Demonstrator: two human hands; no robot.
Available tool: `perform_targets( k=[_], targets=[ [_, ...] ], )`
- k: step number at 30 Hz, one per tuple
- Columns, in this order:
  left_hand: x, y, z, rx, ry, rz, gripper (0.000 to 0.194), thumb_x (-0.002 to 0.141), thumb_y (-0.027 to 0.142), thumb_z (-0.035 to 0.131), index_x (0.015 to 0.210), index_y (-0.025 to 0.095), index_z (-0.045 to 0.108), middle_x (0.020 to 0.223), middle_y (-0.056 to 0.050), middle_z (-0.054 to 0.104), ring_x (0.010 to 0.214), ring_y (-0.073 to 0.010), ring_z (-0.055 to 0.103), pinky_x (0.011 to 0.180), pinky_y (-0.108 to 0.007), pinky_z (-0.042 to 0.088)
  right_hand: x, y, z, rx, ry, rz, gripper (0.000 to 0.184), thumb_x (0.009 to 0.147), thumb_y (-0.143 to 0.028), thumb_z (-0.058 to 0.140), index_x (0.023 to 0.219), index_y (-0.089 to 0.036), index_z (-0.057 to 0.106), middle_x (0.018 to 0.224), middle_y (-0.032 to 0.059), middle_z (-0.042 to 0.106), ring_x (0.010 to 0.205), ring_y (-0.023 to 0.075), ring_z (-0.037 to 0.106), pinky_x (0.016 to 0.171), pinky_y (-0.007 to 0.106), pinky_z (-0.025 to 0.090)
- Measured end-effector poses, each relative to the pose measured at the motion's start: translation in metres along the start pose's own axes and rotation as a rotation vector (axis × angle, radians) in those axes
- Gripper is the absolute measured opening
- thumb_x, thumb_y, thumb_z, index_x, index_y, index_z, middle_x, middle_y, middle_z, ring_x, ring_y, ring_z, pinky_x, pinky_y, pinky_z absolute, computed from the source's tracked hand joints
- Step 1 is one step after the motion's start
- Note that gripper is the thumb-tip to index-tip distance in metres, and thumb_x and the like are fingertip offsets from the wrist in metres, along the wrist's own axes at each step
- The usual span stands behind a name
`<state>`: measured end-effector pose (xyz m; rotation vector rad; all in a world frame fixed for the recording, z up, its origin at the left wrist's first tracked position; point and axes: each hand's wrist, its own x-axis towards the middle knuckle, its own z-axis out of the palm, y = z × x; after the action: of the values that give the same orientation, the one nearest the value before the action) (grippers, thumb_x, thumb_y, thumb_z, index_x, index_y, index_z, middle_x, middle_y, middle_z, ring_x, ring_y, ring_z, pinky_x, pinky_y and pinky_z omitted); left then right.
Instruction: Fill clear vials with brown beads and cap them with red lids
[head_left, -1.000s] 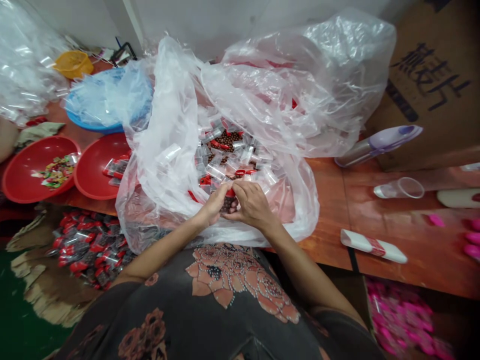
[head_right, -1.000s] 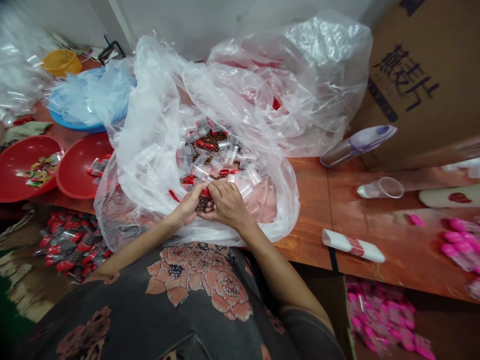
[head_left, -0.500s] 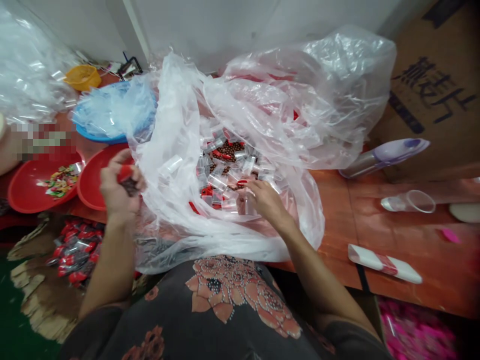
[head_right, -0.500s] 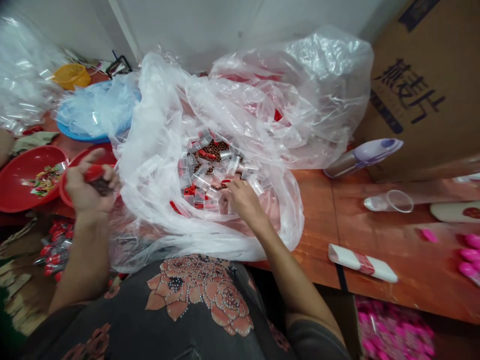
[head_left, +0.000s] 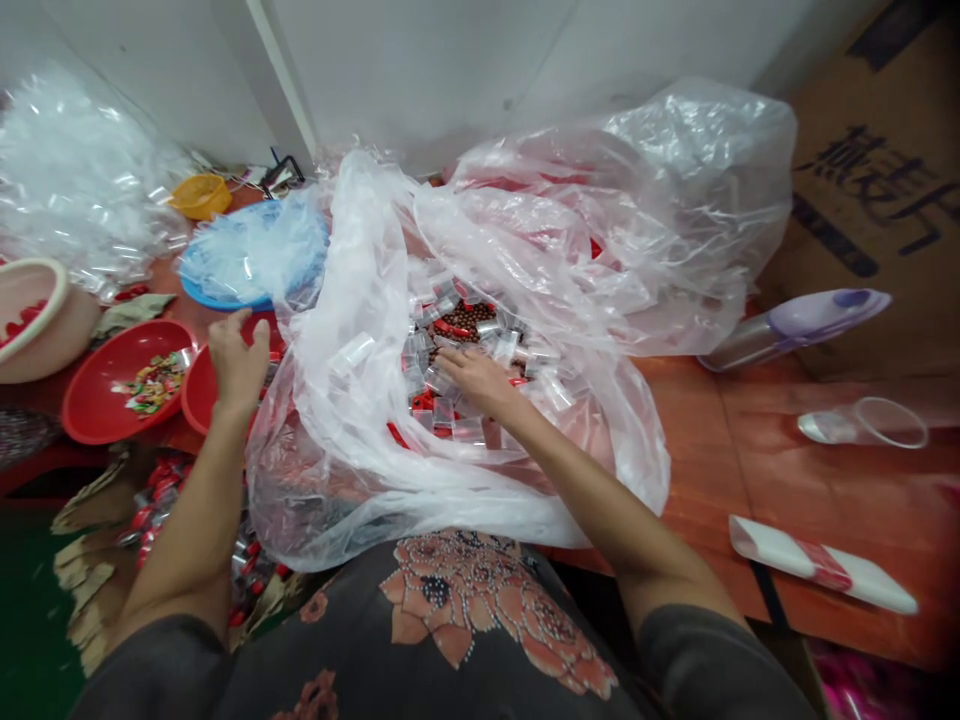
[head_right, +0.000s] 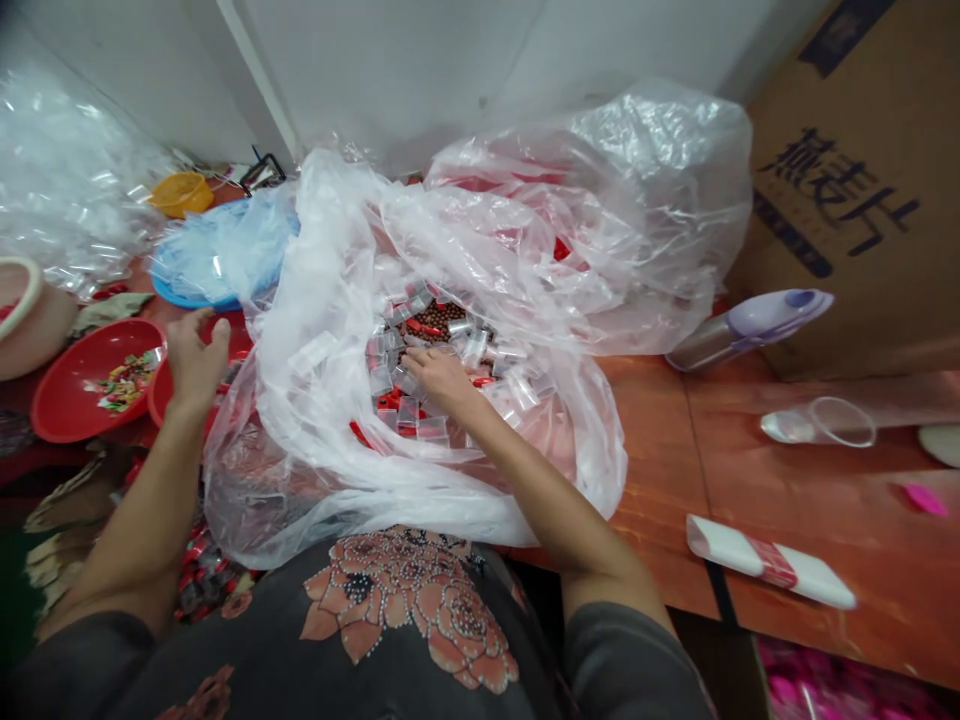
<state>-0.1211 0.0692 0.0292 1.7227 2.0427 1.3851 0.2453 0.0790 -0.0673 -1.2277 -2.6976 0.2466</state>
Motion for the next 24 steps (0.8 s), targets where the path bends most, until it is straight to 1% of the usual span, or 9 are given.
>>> perform_targets(
  k=[3,5,7,10,12,14,17,20,24],
  targets=[
    [-0.009,0.056,0.024,-0.020,0.001,0.265,0.022,0.091,0.021,0.059,0.112,0.017,0.065,0.109,-0.001,0.060,0.103,-0.0193,0.055,0.093,-0.040,0.041,0.005,0.000,0.002,-0.067,-0.051,0.002,0.046,0.099,-0.014,0.036,0.142,-0.018,0.052,0.143,0.0133,0.055,0.105,0.0236,0.058,0.087,0.036,0.045],
    [-0.019,0.091,0.054,-0.112,-0.227,0.384,0.018,0.092,0.020,0.058,0.106,0.019,0.069,0.103,-0.003,0.063,0.099,-0.0193,0.058,0.091,-0.037,0.045,0.001,0.001,-0.001,-0.100,-0.078,0.076,0.046,0.099,-0.017,0.035,0.143,-0.020,0.050,0.134,0.0146,0.060,0.103,0.0245,0.060,0.082,0.035,0.046],
    [-0.029,0.117,0.093,-0.136,-0.528,0.426,0.020,0.090,0.014,0.055,0.100,0.020,0.071,0.101,-0.005,0.065,0.097,-0.0202,0.060,0.092,-0.036,0.046,-0.007,0.003,-0.005,-0.121,-0.093,0.161,0.047,0.098,-0.017,0.038,0.144,-0.021,0.048,0.127,0.0148,0.062,0.103,0.0246,0.061,0.079,0.033,0.046],
    [-0.041,0.134,0.156,0.063,-0.888,0.406,0.027,0.083,0.004,0.053,0.097,0.018,0.072,0.101,-0.008,0.068,0.101,-0.0217,0.062,0.093,-0.033,0.047,-0.023,0.009,-0.012,-0.119,-0.124,0.247,0.045,0.096,-0.020,0.046,0.140,-0.020,0.052,0.128,0.0146,0.062,0.106,0.0247,0.061,0.081,0.032,0.047],
    [-0.048,0.134,0.190,0.234,-1.001,0.361,0.029,0.081,0.000,0.051,0.095,0.014,0.072,0.103,-0.012,0.068,0.103,-0.0239,0.062,0.095,-0.033,0.046,-0.032,0.014,-0.015,-0.111,-0.156,0.274,0.040,0.096,-0.022,0.047,0.135,-0.019,0.057,0.130,0.0137,0.062,0.108,0.0250,0.061,0.084,0.032,0.048],
    [-0.056,0.131,0.211,0.318,-1.033,0.316,0.027,0.081,-0.002,0.049,0.092,0.010,0.071,0.101,-0.017,0.068,0.102,-0.0268,0.063,0.094,-0.037,0.046,-0.039,0.021,-0.018,-0.112,-0.183,0.304,0.036,0.097,-0.021,0.045,0.129,-0.020,0.061,0.125,0.0119,0.064,0.107,0.0239,0.062,0.083,0.031,0.049],
    [-0.069,0.124,0.218,0.327,-1.043,0.298,0.021,0.082,0.000,0.050,0.088,0.008,0.069,0.097,-0.019,0.067,0.101,-0.0287,0.063,0.095,-0.040,0.045,-0.041,0.029,-0.020,-0.133,-0.201,0.390,0.035,0.097,-0.017,0.040,0.123,-0.017,0.063,0.115,0.0139,0.067,0.101,0.0237,0.065,0.079,0.031,0.050],
    [-0.086,0.116,0.207,0.313,-1.079,0.321,0.018,0.081,0.003,0.055,0.086,0.010,0.070,0.095,-0.017,0.068,0.101,-0.0276,0.062,0.095,-0.038,0.046,-0.034,0.032,-0.023,-0.166,-0.210,0.451,0.036,0.096,-0.014,0.038,0.122,-0.012,0.063,0.114,0.0187,0.066,0.097,0.0261,0.066,0.075,0.033,0.050],
    [-0.108,0.106,0.189,0.293,-1.126,0.352,0.021,0.084,0.006,0.052,0.090,0.011,0.072,0.094,-0.016,0.068,0.096,-0.0270,0.064,0.090,-0.037,0.047,-0.015,0.026,-0.025,-0.178,-0.231,0.418,0.034,0.096,-0.014,0.040,0.120,-0.012,0.065,0.115,0.0192,0.065,0.101,0.0273,0.066,0.077,0.033,0.051]
  ],
)
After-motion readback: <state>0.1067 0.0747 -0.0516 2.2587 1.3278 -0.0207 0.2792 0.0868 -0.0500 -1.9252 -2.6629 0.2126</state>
